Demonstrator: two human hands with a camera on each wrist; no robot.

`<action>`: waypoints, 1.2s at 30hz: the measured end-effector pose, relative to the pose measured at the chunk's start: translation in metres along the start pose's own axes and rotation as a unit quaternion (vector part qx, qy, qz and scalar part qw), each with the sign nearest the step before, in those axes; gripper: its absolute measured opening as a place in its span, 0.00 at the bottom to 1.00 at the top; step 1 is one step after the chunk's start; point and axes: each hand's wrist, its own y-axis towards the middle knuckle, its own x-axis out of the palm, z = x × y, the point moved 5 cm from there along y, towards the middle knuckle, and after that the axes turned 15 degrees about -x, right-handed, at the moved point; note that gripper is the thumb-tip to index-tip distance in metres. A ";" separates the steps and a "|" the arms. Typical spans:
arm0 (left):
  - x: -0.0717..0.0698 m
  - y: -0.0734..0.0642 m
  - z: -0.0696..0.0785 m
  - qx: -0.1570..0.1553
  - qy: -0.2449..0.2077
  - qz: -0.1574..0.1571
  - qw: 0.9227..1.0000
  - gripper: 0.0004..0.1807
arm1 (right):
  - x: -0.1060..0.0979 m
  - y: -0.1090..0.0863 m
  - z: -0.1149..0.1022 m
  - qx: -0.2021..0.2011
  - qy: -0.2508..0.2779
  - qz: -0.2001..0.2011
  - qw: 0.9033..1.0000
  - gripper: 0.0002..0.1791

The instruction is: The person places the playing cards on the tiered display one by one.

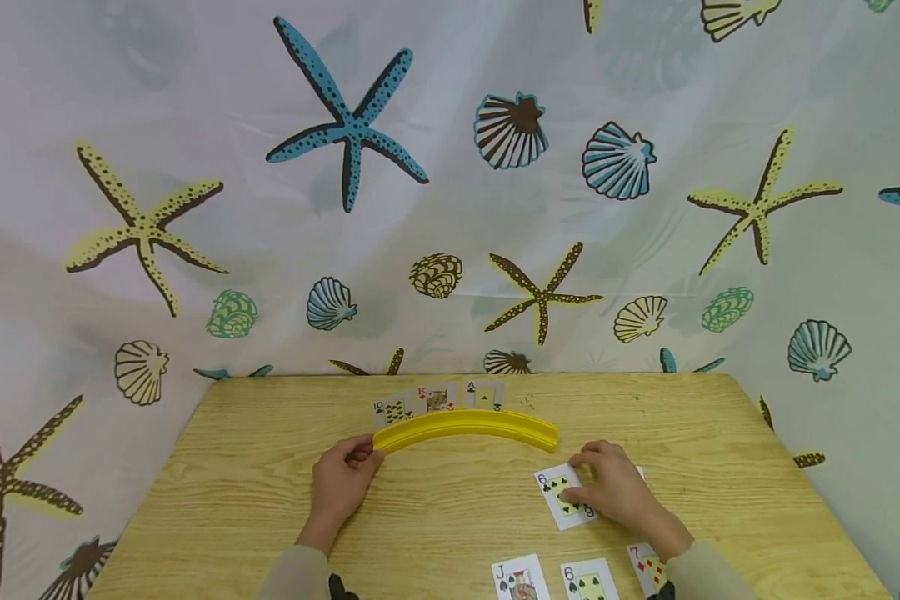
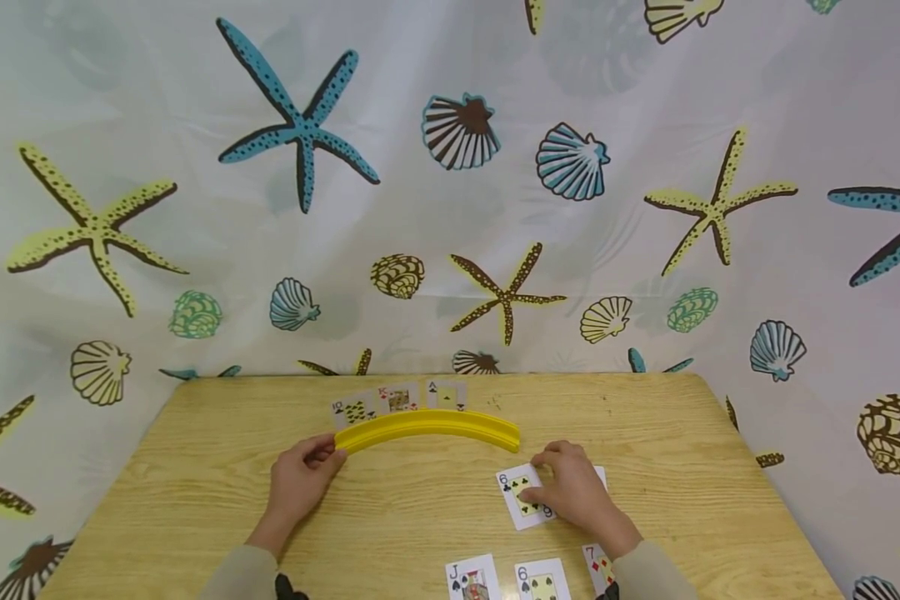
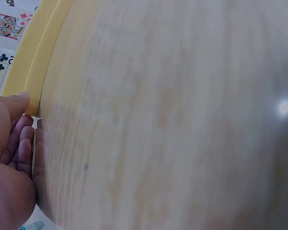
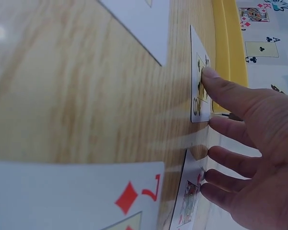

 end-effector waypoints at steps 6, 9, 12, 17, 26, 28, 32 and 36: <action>0.000 0.000 0.000 -0.004 -0.001 -0.002 1.000 0.19 | 0.000 0.001 -0.001 0.007 -0.004 -0.003 1.000 0.27; 0.000 -0.001 0.000 -0.005 -0.002 -0.004 1.000 0.19 | 0.000 0.002 0.000 0.006 -0.006 -0.003 1.000 0.27; 0.000 -0.001 0.000 -0.005 -0.002 -0.003 1.000 0.19 | 0.000 0.004 -0.001 -0.003 -0.015 -0.005 1.000 0.26; 0.000 -0.002 0.000 -0.002 0.000 0.001 1.000 0.19 | 0.000 0.005 -0.002 -0.016 -0.028 -0.014 0.999 0.26; 0.000 -0.001 0.000 0.000 0.008 0.003 1.000 0.19 | 0.003 0.006 0.000 -0.010 -0.023 -0.013 1.000 0.25; 0.000 0.000 -0.001 -0.002 0.008 0.006 1.000 0.19 | 0.003 0.006 0.000 -0.002 -0.017 -0.010 1.000 0.25; 0.000 0.000 -0.001 -0.006 0.006 0.008 1.000 0.19 | 0.004 0.007 0.002 0.017 -0.006 -0.005 1.000 0.27; 0.000 0.000 -0.001 -0.007 0.003 0.008 1.000 0.19 | 0.004 0.008 0.001 0.031 0.016 0.003 0.999 0.27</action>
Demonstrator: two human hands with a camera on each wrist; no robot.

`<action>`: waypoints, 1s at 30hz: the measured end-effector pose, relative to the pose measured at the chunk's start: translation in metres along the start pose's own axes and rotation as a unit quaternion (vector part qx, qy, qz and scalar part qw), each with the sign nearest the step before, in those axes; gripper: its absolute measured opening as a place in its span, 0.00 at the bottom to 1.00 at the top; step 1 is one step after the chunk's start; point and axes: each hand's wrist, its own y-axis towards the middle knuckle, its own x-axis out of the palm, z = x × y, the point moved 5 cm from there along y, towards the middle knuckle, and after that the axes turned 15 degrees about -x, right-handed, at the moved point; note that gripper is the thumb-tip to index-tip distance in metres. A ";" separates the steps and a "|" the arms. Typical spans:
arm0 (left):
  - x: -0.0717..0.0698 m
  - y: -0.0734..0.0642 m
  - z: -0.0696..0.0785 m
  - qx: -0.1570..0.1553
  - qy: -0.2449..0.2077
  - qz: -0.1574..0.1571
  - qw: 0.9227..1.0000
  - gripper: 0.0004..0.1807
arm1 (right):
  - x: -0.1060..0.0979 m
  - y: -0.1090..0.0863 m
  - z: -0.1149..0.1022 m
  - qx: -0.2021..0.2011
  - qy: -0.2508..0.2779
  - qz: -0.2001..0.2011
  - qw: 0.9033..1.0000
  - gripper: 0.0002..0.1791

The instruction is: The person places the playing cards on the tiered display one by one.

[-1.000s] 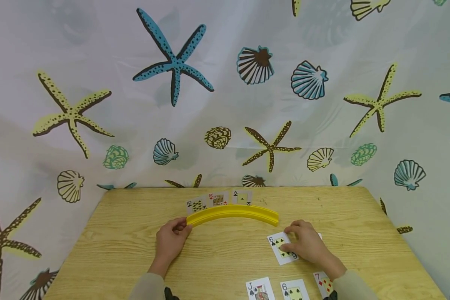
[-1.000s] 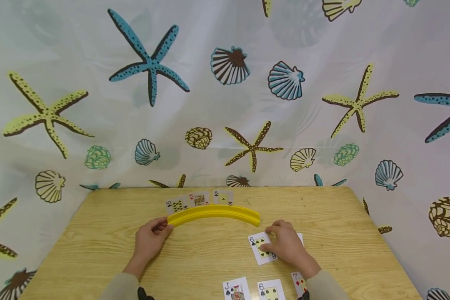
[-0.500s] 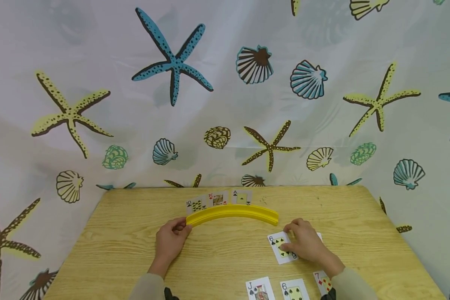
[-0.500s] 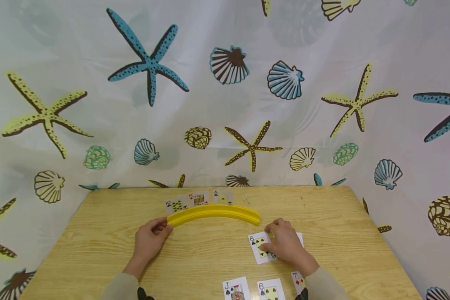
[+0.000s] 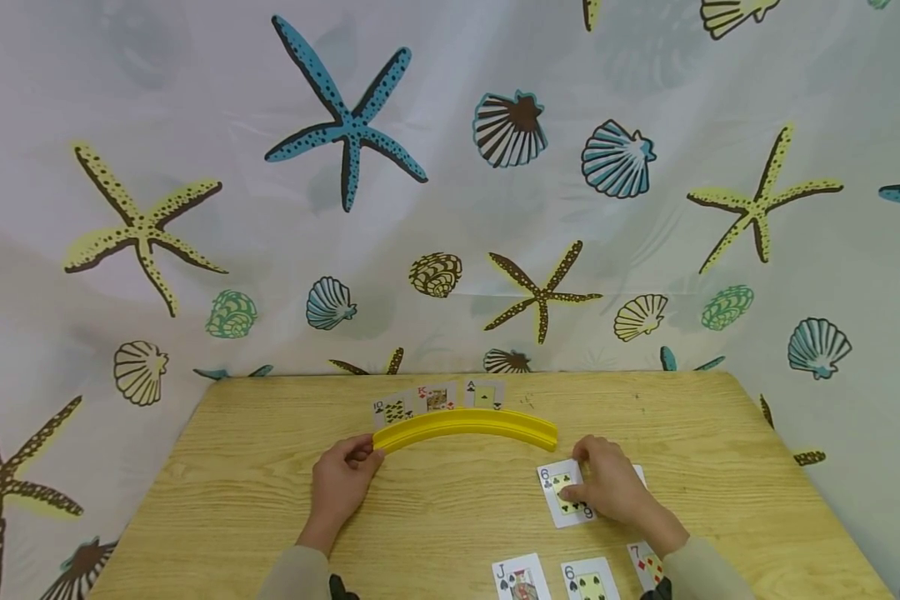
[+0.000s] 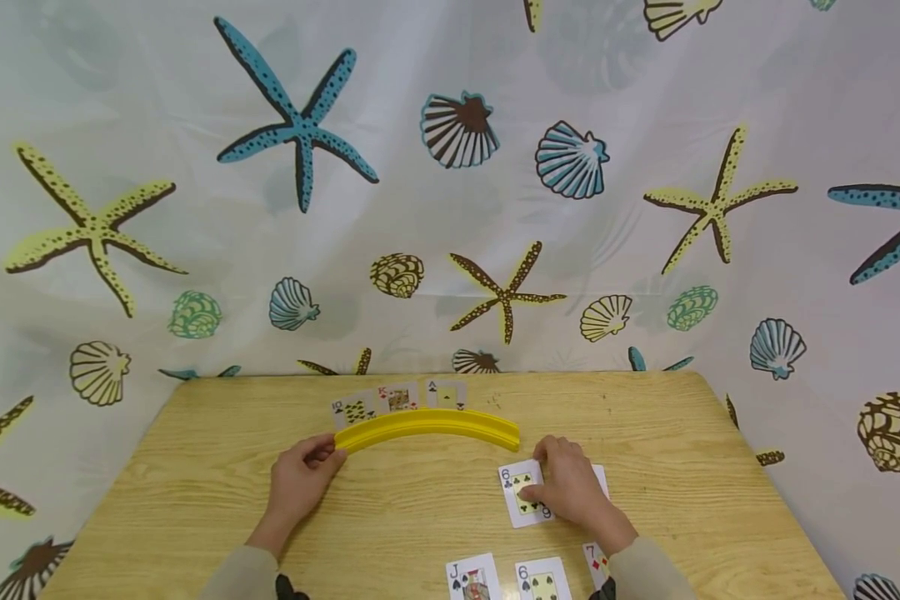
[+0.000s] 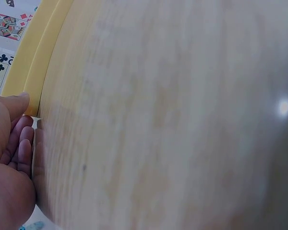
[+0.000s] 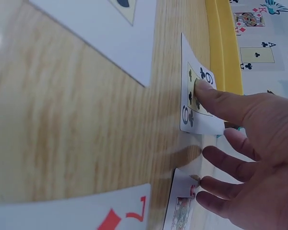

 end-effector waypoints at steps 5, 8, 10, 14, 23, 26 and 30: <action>0.000 0.000 0.000 0.002 0.002 0.001 1.000 0.19 | -0.003 -0.001 -0.001 0.015 0.051 0.023 0.998 0.20; 0.000 0.000 -0.001 0.003 0.003 0.001 1.000 0.19 | -0.006 -0.001 -0.003 0.019 0.071 0.041 0.996 0.16; 0.000 -0.001 -0.001 0.002 0.003 0.000 1.000 0.19 | -0.009 -0.001 -0.005 0.015 0.083 0.052 0.995 0.14; 0.000 0.000 -0.003 0.003 0.003 -0.001 1.000 0.19 | -0.015 0.001 -0.010 -0.010 0.107 0.067 0.992 0.13; 0.000 0.000 -0.002 0.005 -0.002 -0.001 1.000 0.19 | -0.022 0.006 -0.017 -0.037 0.128 0.079 0.988 0.10; 0.000 0.000 -0.002 0.003 -0.002 -0.002 1.000 0.19 | -0.024 0.007 -0.019 -0.042 0.127 0.086 0.987 0.08; 0.000 0.001 -0.002 0.004 -0.002 -0.001 1.000 0.19 | -0.028 0.012 -0.021 -0.054 0.130 0.100 0.985 0.07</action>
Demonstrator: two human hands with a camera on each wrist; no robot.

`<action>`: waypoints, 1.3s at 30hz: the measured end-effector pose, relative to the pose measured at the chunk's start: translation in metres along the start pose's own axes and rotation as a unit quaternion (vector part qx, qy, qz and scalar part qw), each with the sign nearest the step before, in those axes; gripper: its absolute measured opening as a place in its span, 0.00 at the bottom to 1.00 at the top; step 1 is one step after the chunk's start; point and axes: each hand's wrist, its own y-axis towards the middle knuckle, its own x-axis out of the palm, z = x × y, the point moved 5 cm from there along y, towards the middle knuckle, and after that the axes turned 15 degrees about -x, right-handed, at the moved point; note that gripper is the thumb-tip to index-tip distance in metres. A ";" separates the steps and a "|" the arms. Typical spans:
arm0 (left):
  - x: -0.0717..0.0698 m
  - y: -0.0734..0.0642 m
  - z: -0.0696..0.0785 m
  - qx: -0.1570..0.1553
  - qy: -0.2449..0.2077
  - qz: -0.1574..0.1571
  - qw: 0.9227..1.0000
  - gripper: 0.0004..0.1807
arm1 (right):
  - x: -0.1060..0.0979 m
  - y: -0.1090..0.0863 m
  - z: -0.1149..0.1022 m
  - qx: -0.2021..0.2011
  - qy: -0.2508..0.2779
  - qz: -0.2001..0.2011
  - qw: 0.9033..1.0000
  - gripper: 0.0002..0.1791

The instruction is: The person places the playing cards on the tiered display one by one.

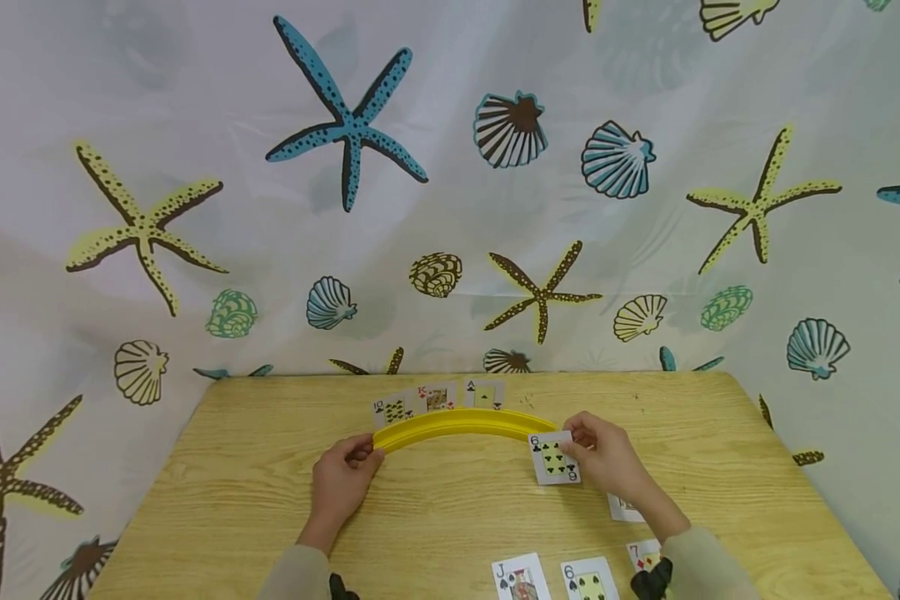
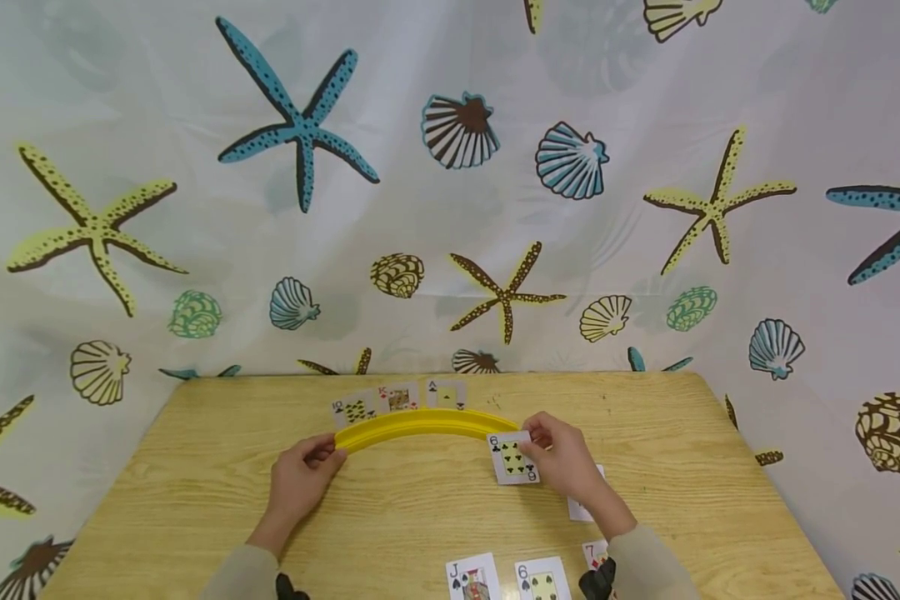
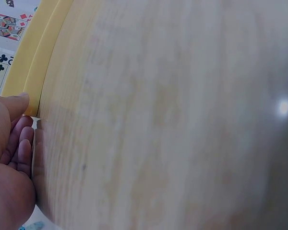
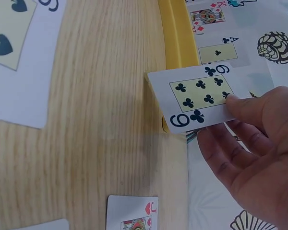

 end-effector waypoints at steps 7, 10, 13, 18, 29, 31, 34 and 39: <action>0.000 0.001 0.000 0.003 0.000 0.001 1.000 0.19 | -0.003 0.011 -0.003 0.000 0.028 0.020 0.999 0.07; 0.000 0.001 0.000 0.002 0.001 0.000 1.000 0.19 | -0.004 0.016 -0.006 -0.006 0.043 0.027 0.999 0.07; 0.000 0.002 0.001 0.001 0.000 -0.002 1.000 0.19 | -0.005 0.021 -0.008 -0.010 0.052 0.034 0.998 0.08; 0.000 0.001 0.001 -0.001 -0.003 -0.004 1.000 0.19 | -0.006 0.029 -0.008 -0.006 0.062 0.050 0.997 0.09; -0.001 -0.003 0.004 0.010 -0.003 0.007 1.000 0.18 | -0.006 0.042 -0.006 0.007 0.050 0.076 0.996 0.08; -0.002 -0.003 0.004 0.011 -0.002 0.008 1.000 0.18 | -0.006 0.044 -0.006 0.005 0.048 0.080 0.996 0.08; -0.001 -0.003 0.003 0.007 0.000 0.007 1.000 0.18 | -0.006 0.046 -0.005 0.004 0.050 0.086 0.995 0.08; 0.000 -0.001 0.001 0.001 0.001 0.004 1.000 0.19 | -0.004 0.050 -0.005 0.002 0.052 0.095 0.994 0.08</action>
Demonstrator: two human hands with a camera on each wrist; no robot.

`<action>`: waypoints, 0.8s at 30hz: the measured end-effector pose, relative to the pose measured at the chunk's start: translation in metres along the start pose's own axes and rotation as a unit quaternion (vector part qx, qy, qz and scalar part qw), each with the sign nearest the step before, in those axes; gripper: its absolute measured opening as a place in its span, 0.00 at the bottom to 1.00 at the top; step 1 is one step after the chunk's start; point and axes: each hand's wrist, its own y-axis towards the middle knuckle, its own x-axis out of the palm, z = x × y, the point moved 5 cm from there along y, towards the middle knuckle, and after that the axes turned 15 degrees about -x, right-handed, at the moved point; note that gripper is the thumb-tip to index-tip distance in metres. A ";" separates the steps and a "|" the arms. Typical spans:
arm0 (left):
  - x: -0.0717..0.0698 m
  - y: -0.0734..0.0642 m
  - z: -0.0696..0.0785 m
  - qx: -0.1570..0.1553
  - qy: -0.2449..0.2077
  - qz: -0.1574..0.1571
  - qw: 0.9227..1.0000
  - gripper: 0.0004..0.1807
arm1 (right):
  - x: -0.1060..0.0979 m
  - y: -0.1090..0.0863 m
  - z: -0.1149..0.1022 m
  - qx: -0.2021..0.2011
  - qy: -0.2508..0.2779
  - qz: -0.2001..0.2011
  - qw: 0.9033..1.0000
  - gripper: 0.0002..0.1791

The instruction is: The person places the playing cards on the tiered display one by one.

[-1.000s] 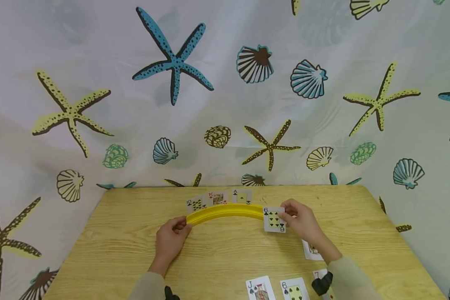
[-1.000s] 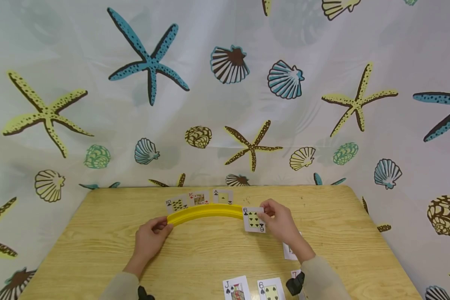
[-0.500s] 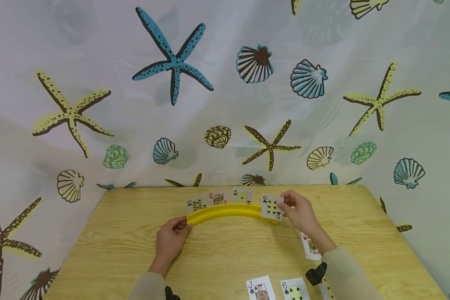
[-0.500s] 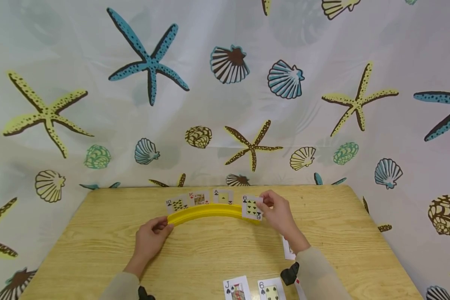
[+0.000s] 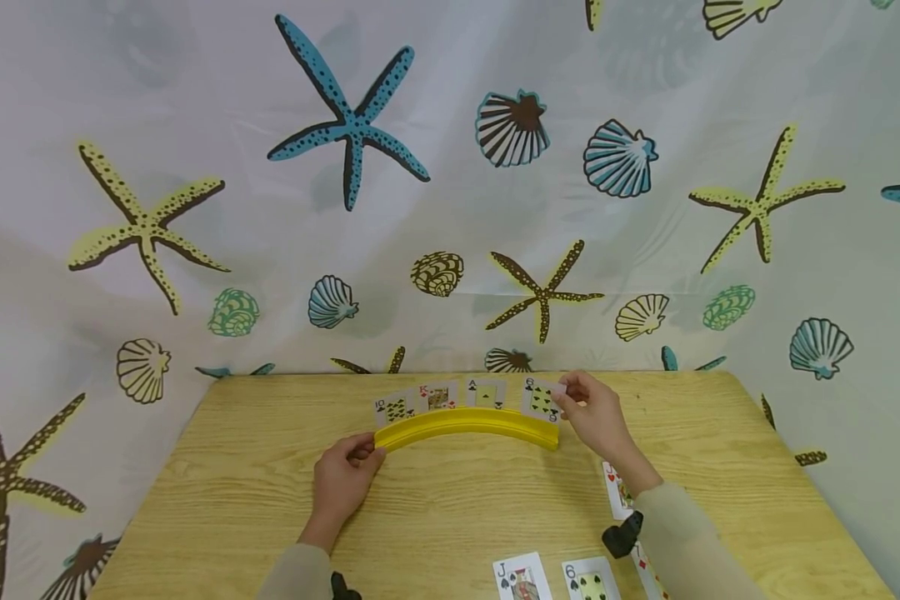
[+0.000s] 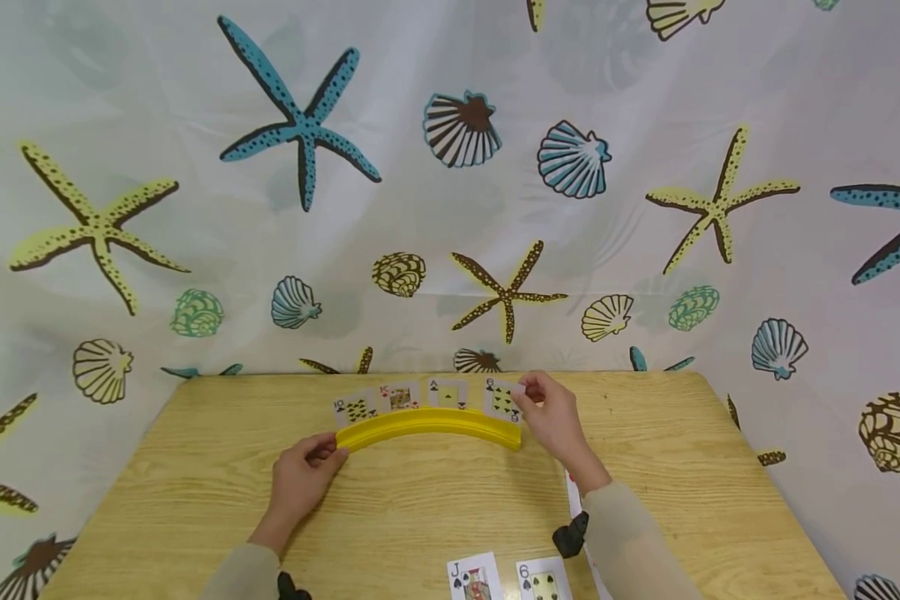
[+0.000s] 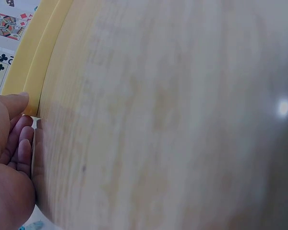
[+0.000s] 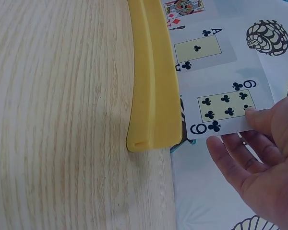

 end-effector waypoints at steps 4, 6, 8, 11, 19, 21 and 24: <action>0.000 0.001 -0.001 0.004 -0.006 0.000 1.000 0.18 | 0.002 0.002 -0.002 -0.005 0.005 0.003 1.000 0.07; 0.000 0.001 -0.001 0.004 -0.008 0.000 1.000 0.18 | 0.002 0.003 -0.002 -0.005 0.005 0.003 1.000 0.07; 0.000 0.001 -0.001 0.005 -0.010 -0.001 1.000 0.18 | 0.003 0.003 -0.003 -0.005 0.003 0.002 1.000 0.07; 0.001 0.001 -0.001 0.003 -0.012 -0.006 1.000 0.19 | 0.004 0.004 -0.003 -0.004 -0.003 0.000 1.000 0.07; 0.000 -0.002 0.002 0.004 -0.014 -0.004 1.000 0.18 | 0.007 0.004 -0.001 -0.005 -0.013 -0.004 1.000 0.06; -0.001 -0.002 0.002 0.004 -0.013 -0.003 1.000 0.18 | 0.007 0.004 -0.001 -0.002 -0.010 -0.005 1.000 0.06; -0.001 -0.002 0.002 -0.001 -0.012 -0.004 1.000 0.18 | 0.008 0.004 -0.002 0.000 -0.003 -0.005 1.000 0.06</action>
